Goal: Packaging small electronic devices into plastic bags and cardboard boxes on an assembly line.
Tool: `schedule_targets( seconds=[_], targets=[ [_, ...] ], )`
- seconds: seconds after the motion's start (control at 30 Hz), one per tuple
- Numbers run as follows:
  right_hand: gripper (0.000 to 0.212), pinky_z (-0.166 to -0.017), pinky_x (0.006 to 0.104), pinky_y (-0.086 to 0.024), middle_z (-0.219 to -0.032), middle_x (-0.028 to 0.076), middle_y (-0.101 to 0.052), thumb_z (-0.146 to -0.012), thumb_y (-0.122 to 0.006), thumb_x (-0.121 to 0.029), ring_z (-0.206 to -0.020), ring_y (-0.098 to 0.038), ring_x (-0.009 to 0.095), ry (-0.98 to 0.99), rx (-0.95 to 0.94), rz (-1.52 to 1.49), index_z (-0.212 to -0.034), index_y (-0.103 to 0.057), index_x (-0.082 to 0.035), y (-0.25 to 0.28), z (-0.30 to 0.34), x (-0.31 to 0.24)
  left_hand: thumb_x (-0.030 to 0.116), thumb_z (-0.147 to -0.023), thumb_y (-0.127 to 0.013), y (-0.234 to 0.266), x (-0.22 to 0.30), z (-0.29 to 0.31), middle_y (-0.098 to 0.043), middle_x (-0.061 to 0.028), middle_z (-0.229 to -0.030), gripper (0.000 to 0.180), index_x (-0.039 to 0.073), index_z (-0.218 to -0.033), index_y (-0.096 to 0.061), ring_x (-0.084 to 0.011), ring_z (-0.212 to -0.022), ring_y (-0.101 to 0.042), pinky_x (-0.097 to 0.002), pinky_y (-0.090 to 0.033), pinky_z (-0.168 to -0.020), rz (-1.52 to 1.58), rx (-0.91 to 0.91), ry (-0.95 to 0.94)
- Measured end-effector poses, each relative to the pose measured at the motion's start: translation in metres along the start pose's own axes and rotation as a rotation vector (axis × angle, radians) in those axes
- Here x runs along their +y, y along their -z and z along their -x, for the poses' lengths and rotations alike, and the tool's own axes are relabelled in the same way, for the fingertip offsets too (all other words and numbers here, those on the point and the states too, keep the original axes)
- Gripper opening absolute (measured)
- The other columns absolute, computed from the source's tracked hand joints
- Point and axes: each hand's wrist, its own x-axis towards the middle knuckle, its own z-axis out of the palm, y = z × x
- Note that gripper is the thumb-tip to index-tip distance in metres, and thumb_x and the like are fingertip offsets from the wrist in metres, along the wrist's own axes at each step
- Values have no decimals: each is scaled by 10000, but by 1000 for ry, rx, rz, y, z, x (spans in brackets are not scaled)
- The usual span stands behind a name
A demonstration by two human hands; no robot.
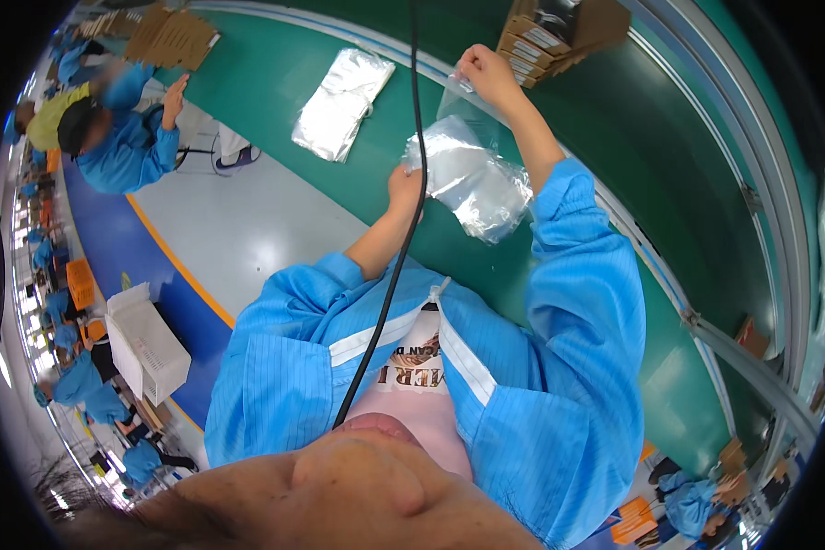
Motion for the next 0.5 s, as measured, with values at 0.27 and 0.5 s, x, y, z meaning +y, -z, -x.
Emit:
schedule_targets(
  seconds=[0.27,0.5],
  targets=[
    [146,-590,315,-465,-714,99,-616,-822,-624,-149,-638,-596,207,83,156,282,-863,-545,-34,50,18,-48,153,-766,-661,18,56,16,-536,-217,-976,485,-90,-1114,-427,-301,-928,-558,-427,-459,-775,-678,-36,-426],
    [197,-592,302,-473,-733,95,-619,-799,-655,-152,-645,-599,170,81,19,201,-907,-551,-24,33,50,-86,204,-726,-752,-53,141,42,-488,-198,-1196,859,-38,-1367,-235,-306,-1115,-486,-391,-389,-955,-145,-417,-975]
  ],
)
